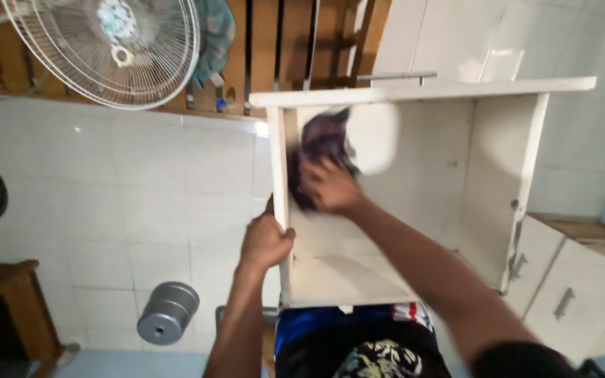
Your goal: The person cleans a drawer and its faceplate using a cloth.
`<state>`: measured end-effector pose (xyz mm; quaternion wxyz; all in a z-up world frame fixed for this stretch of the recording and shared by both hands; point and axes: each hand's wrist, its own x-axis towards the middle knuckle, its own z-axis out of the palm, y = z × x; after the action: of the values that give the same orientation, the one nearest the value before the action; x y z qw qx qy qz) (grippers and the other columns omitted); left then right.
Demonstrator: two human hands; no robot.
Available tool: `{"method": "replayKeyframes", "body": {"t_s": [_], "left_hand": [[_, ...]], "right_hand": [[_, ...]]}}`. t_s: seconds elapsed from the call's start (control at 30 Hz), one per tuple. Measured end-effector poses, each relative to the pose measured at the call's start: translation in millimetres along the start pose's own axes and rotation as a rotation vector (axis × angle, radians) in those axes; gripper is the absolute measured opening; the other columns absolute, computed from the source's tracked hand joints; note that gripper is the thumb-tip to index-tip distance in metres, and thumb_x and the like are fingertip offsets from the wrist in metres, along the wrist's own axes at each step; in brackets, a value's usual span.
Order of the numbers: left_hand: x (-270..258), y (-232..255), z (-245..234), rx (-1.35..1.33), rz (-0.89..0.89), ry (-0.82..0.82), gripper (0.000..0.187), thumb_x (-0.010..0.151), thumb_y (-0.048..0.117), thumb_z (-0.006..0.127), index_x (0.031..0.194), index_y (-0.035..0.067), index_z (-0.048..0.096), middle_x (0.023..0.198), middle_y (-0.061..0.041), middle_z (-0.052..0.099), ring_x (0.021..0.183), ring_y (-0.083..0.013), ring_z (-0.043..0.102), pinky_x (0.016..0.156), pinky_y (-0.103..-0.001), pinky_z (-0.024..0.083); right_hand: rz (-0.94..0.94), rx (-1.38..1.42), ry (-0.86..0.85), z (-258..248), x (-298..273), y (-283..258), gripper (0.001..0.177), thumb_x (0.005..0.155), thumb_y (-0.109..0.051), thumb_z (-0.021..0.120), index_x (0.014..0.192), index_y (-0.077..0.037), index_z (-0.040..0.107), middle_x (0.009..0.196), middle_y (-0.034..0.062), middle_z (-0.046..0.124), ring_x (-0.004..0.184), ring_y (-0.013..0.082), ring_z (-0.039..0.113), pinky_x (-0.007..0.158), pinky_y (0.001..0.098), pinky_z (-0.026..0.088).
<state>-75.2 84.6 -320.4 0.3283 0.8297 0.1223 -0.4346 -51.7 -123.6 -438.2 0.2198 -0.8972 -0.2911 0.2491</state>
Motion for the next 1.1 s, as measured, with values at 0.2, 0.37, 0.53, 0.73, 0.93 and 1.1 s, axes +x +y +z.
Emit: {"method": "replayKeyframes", "body": {"t_s": [0.2,0.37,0.53,0.73,0.93,1.1], "left_hand": [[-5,-12,17,-0.322,0.203,0.087,0.093,0.074,0.005,0.06,0.16,0.006,0.026,0.142,-0.027,0.058,0.127,-0.0397,0.06,0.106,-0.04,0.049],[-3,-12,8,-0.285,0.182,0.062,0.091,0.072,0.005,0.061,0.158,0.008,0.031,0.14,-0.024,0.061,0.127,-0.039,0.06,0.104,-0.04,0.049],[7,-20,5,-0.198,0.283,0.046,0.09,0.072,0.005,0.064,0.156,0.005,0.032,0.142,-0.026,0.057,0.126,-0.0417,0.059,0.104,-0.041,0.05],[14,-34,8,-0.064,0.383,0.073,0.081,0.074,0.006,0.072,0.15,0.004,0.044,0.149,-0.027,0.052,0.129,-0.0444,0.055,0.107,-0.042,0.048],[19,-43,24,-0.23,0.353,0.126,0.077,0.076,0.008,0.069,0.148,-0.002,0.045,0.146,-0.027,0.053,0.13,-0.0421,0.056,0.109,-0.041,0.045],[15,-38,23,-0.312,0.253,0.136,0.066,0.086,0.017,0.068,0.147,0.0,0.049,0.142,-0.024,0.059,0.129,-0.0374,0.06,0.109,-0.039,0.047]], "right_hand": [[0.214,0.118,-0.168,-15,-146,43,0.042,0.07,-0.019,0.077,0.112,-0.021,0.078,0.137,0.0094,0.055,0.126,0.0326,0.054,0.099,0.0448,0.051],[0.356,-0.252,0.377,-29,-132,114,0.041,0.087,-0.029,0.076,0.126,-0.017,0.071,0.146,0.0175,0.052,0.125,0.0452,0.05,0.103,0.0588,0.043],[0.238,-0.001,0.553,-26,-41,100,0.039,0.098,-0.021,0.071,0.137,-0.023,0.069,0.154,0.0126,0.05,0.135,0.0407,0.045,0.115,0.0585,0.038],[0.288,0.018,0.336,-5,36,-3,0.048,0.086,-0.022,0.072,0.134,-0.017,0.07,0.144,0.016,0.049,0.125,0.0395,0.045,0.099,0.0539,0.038],[0.222,0.212,0.23,19,-14,-48,0.038,0.082,-0.02,0.074,0.12,-0.017,0.073,0.131,0.0064,0.056,0.123,0.0294,0.057,0.094,0.0435,0.053],[0.18,0.302,-0.206,31,-60,-69,0.028,0.08,-0.023,0.076,0.108,-0.019,0.077,0.117,0.0041,0.062,0.103,0.0259,0.067,0.083,0.0417,0.057]]}}
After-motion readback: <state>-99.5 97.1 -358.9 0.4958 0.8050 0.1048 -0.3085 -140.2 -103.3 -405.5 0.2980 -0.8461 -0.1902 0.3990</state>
